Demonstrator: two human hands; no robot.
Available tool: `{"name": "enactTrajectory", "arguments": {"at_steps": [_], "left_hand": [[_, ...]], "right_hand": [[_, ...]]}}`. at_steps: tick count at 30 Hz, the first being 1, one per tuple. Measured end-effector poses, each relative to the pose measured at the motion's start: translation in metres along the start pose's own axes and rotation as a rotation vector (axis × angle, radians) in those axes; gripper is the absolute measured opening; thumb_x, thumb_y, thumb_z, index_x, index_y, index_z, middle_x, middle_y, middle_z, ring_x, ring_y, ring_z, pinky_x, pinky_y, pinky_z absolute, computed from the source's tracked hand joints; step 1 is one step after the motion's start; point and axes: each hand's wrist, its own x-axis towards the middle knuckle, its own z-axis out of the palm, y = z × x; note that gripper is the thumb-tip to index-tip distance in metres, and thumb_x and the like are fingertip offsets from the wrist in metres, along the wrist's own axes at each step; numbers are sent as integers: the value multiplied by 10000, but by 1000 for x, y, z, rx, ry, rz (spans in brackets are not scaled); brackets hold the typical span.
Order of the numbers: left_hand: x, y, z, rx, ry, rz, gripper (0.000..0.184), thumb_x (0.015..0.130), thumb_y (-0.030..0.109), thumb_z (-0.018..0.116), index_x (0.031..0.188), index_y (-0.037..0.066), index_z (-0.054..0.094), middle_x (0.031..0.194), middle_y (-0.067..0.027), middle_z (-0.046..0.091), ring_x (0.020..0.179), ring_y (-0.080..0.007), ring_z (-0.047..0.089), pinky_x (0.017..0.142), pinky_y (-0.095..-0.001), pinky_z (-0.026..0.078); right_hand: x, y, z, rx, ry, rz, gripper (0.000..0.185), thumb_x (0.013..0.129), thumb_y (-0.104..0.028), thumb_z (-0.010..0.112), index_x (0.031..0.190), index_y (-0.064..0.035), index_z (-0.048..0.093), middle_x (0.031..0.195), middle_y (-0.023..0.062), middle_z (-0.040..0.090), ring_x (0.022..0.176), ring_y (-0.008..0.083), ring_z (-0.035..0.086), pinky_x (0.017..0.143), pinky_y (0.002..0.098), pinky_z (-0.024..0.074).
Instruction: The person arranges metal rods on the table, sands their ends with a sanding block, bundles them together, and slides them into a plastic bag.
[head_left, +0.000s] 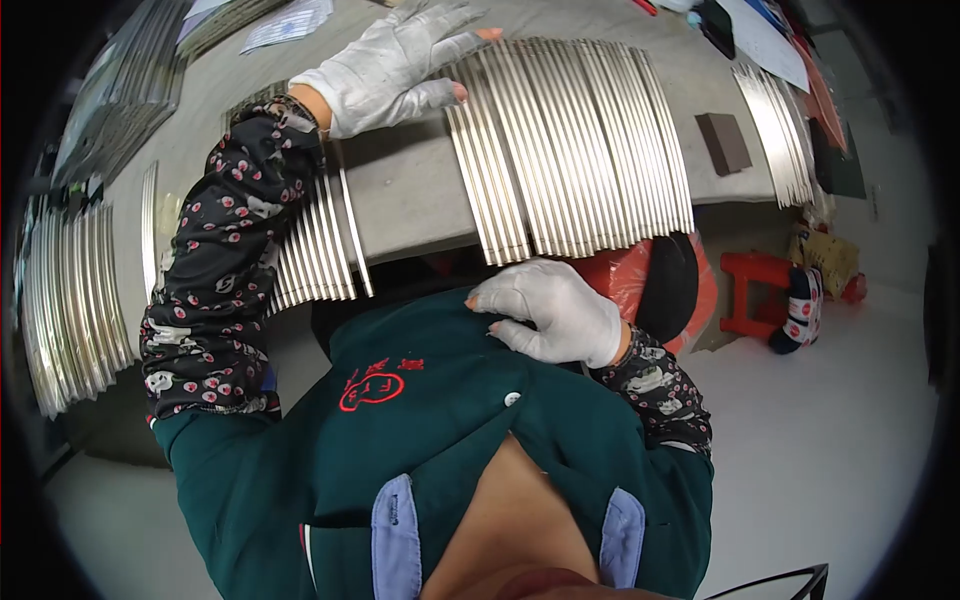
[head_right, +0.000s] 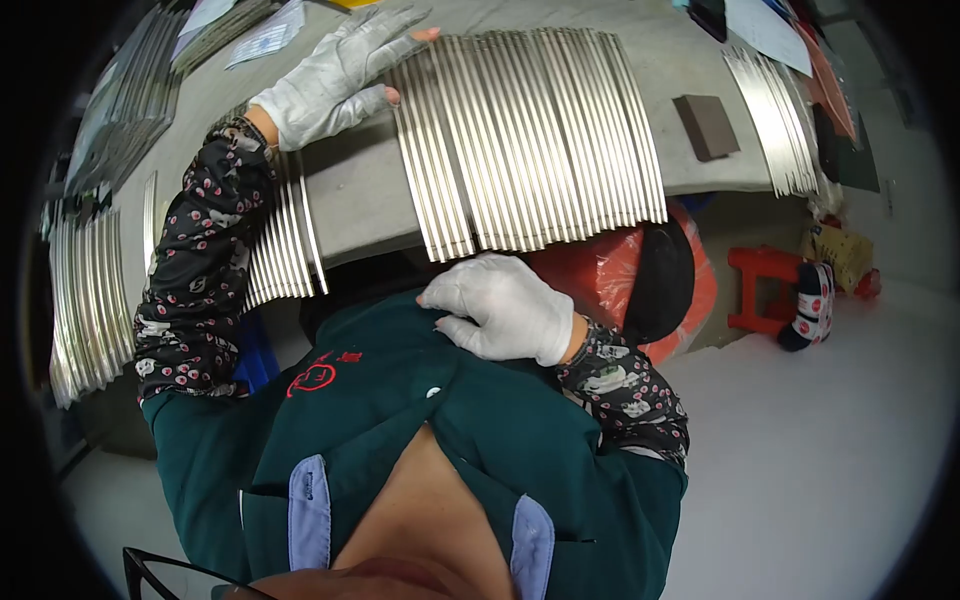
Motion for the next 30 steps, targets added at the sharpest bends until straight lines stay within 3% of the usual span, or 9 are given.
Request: {"name": "enactTrajectory", "arguments": {"at_steps": [2,3,8,10,18,22,25,28,30], "left_hand": [[-39,-11,-34,-163,-78,65,716,956,491,446,1510,98,218,1557,-202,182,1429,-394,190,1161,-524,144],[-60,-20,-26,-37,-2,77,645,959,511,416,1498,188,272,1533,-155,259,1412,-362,252,1151,-513,220],[-143,-28,-29,104,-218,-99,682,954,576,330,1508,188,238,1544,-157,229,1424,-359,222,1168,-505,184],[-134,-13,-29,200,-275,-111,683,956,580,305,1507,183,240,1543,-157,232,1424,-354,226,1172,-505,163],[-54,22,10,42,-52,-81,701,938,555,410,1495,153,272,1516,-173,275,1401,-341,277,1154,-505,205],[-51,11,-18,-140,31,-12,714,940,598,355,1486,142,296,1505,-198,294,1405,-360,268,1155,-534,172],[-89,-19,-46,-105,111,-29,814,904,704,224,1475,131,313,1492,-217,315,1412,-374,252,1147,-562,148],[-143,-33,-76,-9,-50,-217,804,907,699,250,1481,139,302,1522,-168,287,1418,-367,239,1166,-539,115],[-171,-21,-87,67,-197,-326,811,897,699,270,1485,140,290,1520,-170,288,1424,-379,215,1171,-539,100]], "right_hand": [[6,-4,3,33,-32,78,238,745,-101,694,977,-50,685,934,97,691,860,282,658,794,374,524],[8,-2,7,66,-51,87,233,748,-97,691,976,-48,686,935,101,690,857,286,657,795,375,523],[35,-5,28,204,-145,114,220,755,-83,679,971,-38,687,935,113,686,854,294,654,795,380,519],[52,-6,38,183,-211,-24,237,785,-98,660,1003,-7,663,991,131,680,878,300,652,800,370,517],[81,-18,67,248,-223,-125,253,805,-90,637,1044,-3,639,1051,156,662,944,308,648,818,380,520],[74,-15,62,235,-184,-131,296,796,-56,642,1082,19,623,1121,168,635,998,305,637,870,365,512],[67,-14,54,300,-160,69,362,820,3,623,1180,34,596,1240,152,587,1137,247,591,1001,321,458],[70,-20,46,382,-189,178,348,835,41,602,1182,47,588,1276,141,564,1181,208,564,1023,297,433],[73,-16,45,369,-200,87,339,862,-103,619,1186,-7,610,1185,131,631,1071,260,618,942,325,484]]}}
